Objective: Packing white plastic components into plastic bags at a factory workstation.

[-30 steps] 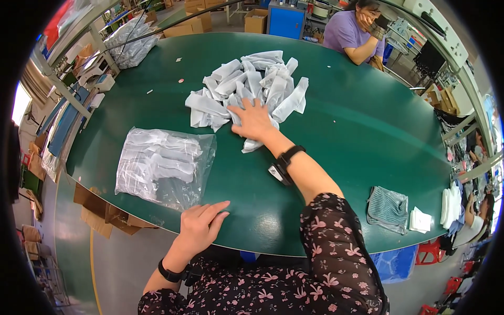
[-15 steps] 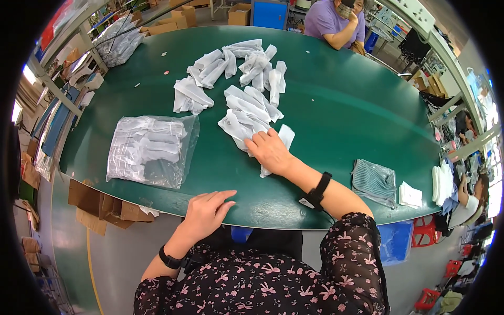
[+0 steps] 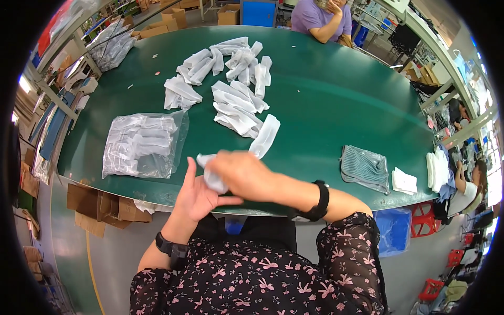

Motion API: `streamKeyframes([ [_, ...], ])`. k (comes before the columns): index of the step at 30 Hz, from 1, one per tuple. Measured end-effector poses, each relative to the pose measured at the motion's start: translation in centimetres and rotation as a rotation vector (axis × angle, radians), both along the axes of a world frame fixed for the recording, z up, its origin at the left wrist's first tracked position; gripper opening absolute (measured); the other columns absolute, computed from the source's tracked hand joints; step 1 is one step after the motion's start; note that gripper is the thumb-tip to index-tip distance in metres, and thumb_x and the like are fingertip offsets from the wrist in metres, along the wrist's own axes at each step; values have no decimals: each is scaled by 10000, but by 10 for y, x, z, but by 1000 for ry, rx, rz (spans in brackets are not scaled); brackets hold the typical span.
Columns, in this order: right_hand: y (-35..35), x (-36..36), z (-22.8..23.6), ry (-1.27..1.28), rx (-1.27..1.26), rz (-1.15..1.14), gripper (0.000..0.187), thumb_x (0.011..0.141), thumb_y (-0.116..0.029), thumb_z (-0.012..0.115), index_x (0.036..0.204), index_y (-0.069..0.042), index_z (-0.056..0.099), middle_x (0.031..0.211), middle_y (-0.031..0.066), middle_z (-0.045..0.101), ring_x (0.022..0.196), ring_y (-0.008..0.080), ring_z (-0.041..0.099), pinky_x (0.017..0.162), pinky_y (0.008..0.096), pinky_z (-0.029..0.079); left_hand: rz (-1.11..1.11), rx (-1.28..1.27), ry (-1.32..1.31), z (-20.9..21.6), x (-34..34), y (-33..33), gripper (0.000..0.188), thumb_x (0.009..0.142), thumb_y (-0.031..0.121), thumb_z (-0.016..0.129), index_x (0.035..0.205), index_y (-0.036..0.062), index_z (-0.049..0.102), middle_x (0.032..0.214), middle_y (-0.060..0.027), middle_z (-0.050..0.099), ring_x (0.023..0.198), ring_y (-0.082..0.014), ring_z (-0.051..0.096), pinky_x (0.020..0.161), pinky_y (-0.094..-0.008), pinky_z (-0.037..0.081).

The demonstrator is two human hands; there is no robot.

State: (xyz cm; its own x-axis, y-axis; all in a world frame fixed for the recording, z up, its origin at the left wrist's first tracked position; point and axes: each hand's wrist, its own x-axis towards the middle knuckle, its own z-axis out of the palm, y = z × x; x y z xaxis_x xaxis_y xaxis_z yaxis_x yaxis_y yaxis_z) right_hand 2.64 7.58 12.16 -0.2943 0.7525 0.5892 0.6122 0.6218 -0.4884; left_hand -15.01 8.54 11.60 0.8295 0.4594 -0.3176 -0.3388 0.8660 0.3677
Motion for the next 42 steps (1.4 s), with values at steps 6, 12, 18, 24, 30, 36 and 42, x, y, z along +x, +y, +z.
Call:
streamKeyframes([
  [6, -6, 21, 0, -220, -347, -143, 215, 888, -176, 615, 1076, -74, 589, 798, 143, 644, 732, 338, 637, 578, 406, 499, 231, 334, 315, -50, -10, 10, 439, 984, 280, 534, 1294, -15, 438, 1010, -92, 599, 899, -185, 600, 769, -323, 506],
  [12, -6, 63, -64, -569, -328, -447, 313, 869, -292, 650, 1058, -58, 565, 779, 167, 628, 713, 357, 620, 608, 436, 491, 107, 704, 525, -56, -8, 22, 357, 994, 270, 518, 1237, 9, 494, 911, -47, 560, 820, -152, 560, 761, -302, 475],
  [18, -31, 92, -59, -322, -490, -519, 374, 824, -286, 680, 1076, -44, 545, 834, 176, 632, 732, 374, 626, 651, 456, 485, 173, 1259, 750, -73, -11, 18, 255, 957, 211, 555, 1123, 19, 580, 929, -81, 580, 845, -234, 559, 776, -321, 450],
  [24, 6, 86, -52, -242, -482, -699, 382, 815, -293, 659, 1025, 1, 534, 868, 211, 641, 754, 379, 636, 722, 449, 506, 143, 2058, 860, -59, -4, 15, 265, 841, 148, 663, 1078, 40, 614, 930, -91, 566, 859, -270, 531, 770, -363, 446],
  [30, 34, 90, -60, 606, -729, -281, 317, 896, -275, 629, 1005, 11, 546, 841, 147, 649, 677, 193, 634, 633, 303, 505, 10, 2208, 904, -61, -9, 10, 294, 771, 129, 701, 1044, 57, 621, 898, -69, 541, 871, -269, 515, 760, -362, 417],
  [36, 34, 51, -51, 694, -594, -220, 232, 929, -211, 594, 947, 18, 564, 852, 112, 657, 657, 156, 631, 633, 287, 517, 21, 2336, 828, -66, -3, 7, 261, 762, 137, 703, 998, 66, 618, 868, -67, 522, 874, -248, 514, 752, -353, 403],
  [42, 34, 26, -70, 205, -472, -133, 274, 875, -251, 652, 1005, -14, 606, 940, 171, 670, 856, 256, 674, 744, 368, 521, 21, 2357, 761, -69, 5, 5, 234, 732, 139, 721, 910, 52, 598, 903, -71, 533, 900, -252, 521, 793, -405, 426],
])
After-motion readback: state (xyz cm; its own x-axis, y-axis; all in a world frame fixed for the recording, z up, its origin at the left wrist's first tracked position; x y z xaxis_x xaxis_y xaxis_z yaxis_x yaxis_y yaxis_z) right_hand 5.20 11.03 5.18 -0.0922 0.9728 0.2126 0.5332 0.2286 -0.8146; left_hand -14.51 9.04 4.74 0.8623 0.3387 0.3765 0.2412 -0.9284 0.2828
